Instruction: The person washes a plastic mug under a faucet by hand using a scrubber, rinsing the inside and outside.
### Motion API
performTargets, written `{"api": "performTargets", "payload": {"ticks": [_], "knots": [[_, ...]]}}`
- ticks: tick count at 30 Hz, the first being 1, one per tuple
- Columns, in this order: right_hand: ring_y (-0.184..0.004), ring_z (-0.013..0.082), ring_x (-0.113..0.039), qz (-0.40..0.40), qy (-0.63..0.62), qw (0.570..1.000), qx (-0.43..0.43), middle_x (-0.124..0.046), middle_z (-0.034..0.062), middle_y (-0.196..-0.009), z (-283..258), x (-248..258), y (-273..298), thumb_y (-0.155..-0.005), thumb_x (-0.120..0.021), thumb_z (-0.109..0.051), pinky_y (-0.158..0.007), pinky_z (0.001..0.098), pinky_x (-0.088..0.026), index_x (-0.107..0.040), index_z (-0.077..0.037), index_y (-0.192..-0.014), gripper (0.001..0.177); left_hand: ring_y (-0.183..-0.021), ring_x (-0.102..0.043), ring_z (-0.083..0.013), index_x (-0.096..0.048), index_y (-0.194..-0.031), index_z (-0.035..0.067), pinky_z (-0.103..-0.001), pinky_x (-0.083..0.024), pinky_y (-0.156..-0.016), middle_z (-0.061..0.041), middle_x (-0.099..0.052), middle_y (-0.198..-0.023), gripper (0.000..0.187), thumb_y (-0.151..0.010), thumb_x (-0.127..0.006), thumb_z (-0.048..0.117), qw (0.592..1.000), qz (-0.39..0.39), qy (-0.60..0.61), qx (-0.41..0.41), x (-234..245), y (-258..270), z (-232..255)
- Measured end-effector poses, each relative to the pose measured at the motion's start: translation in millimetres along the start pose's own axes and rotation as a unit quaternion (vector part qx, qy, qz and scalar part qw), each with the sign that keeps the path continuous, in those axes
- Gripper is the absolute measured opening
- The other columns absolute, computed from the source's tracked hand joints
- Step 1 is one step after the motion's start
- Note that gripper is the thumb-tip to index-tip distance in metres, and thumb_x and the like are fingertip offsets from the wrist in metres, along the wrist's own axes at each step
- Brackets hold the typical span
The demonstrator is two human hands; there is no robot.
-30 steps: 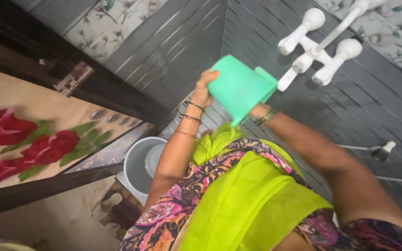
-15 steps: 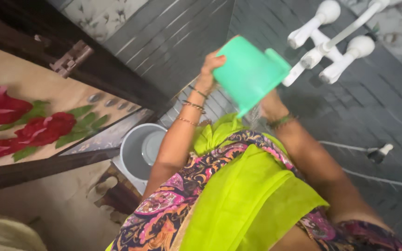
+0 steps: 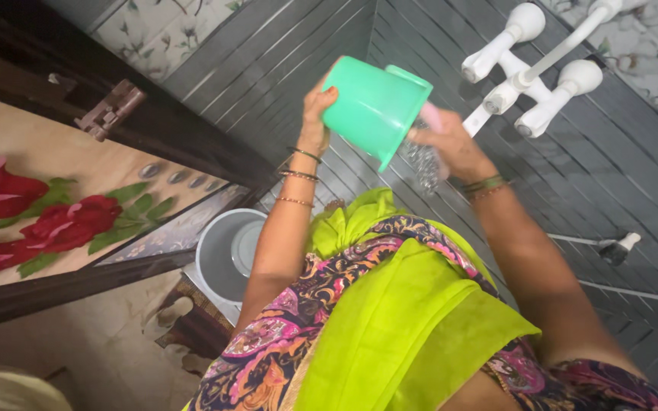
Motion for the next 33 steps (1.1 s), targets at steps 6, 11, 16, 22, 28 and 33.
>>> {"api": "performTargets", "payload": {"ticks": [6, 11, 16, 22, 28, 33], "knots": [[-0.103, 0.0097, -0.065, 0.168, -0.12, 0.976, -0.064, -0.066, 0.006, -0.125, 13, 32, 9, -0.094, -0.066, -0.004, -0.091, 0.0268, -0.054, -0.05, 0.001, -0.151, 0.059, -0.147, -0.043, -0.0288, -0.046, -0.153, 0.005, -0.042, -0.034, -0.124, -0.016, -0.047, -0.155, 0.081, -0.084, -0.075, 0.036, 0.976, 0.067, -0.157, -0.134, -8, 12, 33], [-0.101, 0.0102, -0.065, 0.2, -0.108, 0.973, -0.044, -0.067, 0.0064, -0.124, 20, 39, 22, -0.095, -0.065, -0.004, -0.088, 0.0272, -0.055, -0.051, 0.001, -0.15, 0.057, -0.142, -0.047, -0.0332, -0.046, -0.153, 0.01, -0.047, -0.039, -0.123, -0.016, -0.046, -0.146, 0.091, -0.075, -0.087, 0.033, 0.91, 0.087, -0.368, -0.17, -11, 24, 49], [-0.096, 0.0119, -0.062, 0.228, -0.037, 0.972, -0.035, -0.067, 0.0048, -0.12, 19, 8, 22, -0.093, -0.07, -0.009, -0.081, 0.0291, -0.053, -0.054, -0.003, -0.147, 0.057, -0.133, -0.053, -0.0343, -0.049, -0.15, 0.01, -0.045, -0.046, -0.114, -0.017, -0.051, -0.138, 0.094, -0.069, -0.09, 0.033, 0.852, 0.103, -0.485, -0.168, -25, 27, 54], [-0.091, 0.044, -0.063, 0.263, 0.479, 0.829, 0.121, -0.063, 0.0197, -0.099, 0, 1, -6, -0.093, -0.078, -0.022, -0.077, 0.0483, -0.05, -0.066, -0.001, -0.114, 0.032, -0.132, -0.056, -0.0332, -0.059, -0.145, 0.009, -0.045, -0.046, -0.115, -0.015, -0.059, -0.137, 0.088, -0.066, -0.09, 0.032, 0.847, 0.039, -0.491, -0.199, -56, 36, 54], [-0.089, 0.0434, -0.064, 0.24, 0.478, 0.839, 0.102, -0.064, 0.018, -0.098, 2, -2, -15, -0.095, -0.077, -0.023, -0.077, 0.05, -0.05, -0.068, -0.004, -0.107, 0.025, -0.128, -0.059, -0.0315, -0.064, -0.138, 0.009, -0.042, -0.049, -0.112, -0.014, -0.06, -0.133, 0.083, -0.063, -0.091, 0.033, 0.845, 0.101, -0.482, -0.209, -55, 39, 60], [-0.085, 0.0431, -0.064, 0.223, 0.455, 0.848, 0.158, -0.062, 0.0184, -0.093, 8, -38, 10, -0.087, -0.073, -0.019, -0.073, 0.05, -0.05, -0.069, -0.002, -0.121, 0.038, -0.127, -0.059, -0.0307, -0.06, -0.142, 0.007, -0.042, -0.048, -0.11, -0.016, -0.058, -0.134, 0.082, -0.07, -0.091, 0.032, 0.867, 0.147, -0.442, -0.178, -23, 41, 40]]}}
Point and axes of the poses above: each hand's wrist, its own y-axis away from the middle knuckle, its own x-axis out of the back of the hand, z = x × y, the point moved 4 cm from there along -y, towards the middle knuckle
